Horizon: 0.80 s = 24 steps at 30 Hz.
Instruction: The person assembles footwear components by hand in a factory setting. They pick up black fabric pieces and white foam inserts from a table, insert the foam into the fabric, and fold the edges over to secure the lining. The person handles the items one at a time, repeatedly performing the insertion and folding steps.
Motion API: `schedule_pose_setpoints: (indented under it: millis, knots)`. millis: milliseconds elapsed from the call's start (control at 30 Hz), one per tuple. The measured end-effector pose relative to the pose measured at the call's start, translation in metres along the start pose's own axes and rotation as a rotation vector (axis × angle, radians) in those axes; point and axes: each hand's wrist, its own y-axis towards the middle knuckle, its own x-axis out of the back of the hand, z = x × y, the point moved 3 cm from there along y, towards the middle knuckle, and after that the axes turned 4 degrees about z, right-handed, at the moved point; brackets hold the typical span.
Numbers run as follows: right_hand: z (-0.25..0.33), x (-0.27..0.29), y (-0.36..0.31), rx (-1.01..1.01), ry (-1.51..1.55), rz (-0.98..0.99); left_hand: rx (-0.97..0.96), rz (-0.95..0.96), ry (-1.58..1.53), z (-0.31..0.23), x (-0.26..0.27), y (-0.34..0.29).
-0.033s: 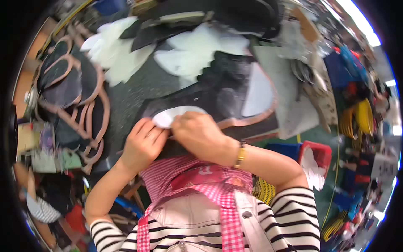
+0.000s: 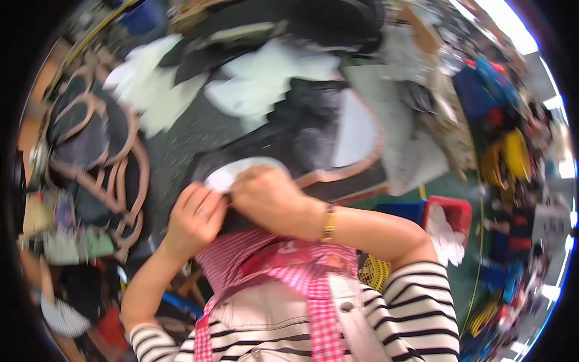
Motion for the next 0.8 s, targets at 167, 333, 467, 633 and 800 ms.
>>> schedule_pose_setpoints:
  millis: [167, 333, 467, 633, 800]
  knots:
    - [0.006, -0.013, -0.003, 0.021, -0.083, 0.065, 0.013, 0.158, -0.078, 0.006, -0.001, 0.009]
    - [-0.015, 0.009, -0.014, 0.009, 0.231, -0.224, 0.465, 0.250, -0.410, 0.033, 0.050, 0.019]
    - [-0.009, 0.115, -0.009, 0.083, 0.604, -0.146, 0.393, 0.367, -0.172, -0.006, 0.118, 0.080]
    - [0.020, 0.166, 0.005, 0.521, 0.677, 0.138, 0.633, 0.424, -1.079, 0.008, 0.134, 0.054]
    - [0.014, 0.139, 0.051, 0.643, 1.051, 0.135, 0.541, 0.339, -1.247, 0.003, 0.102, 0.036]
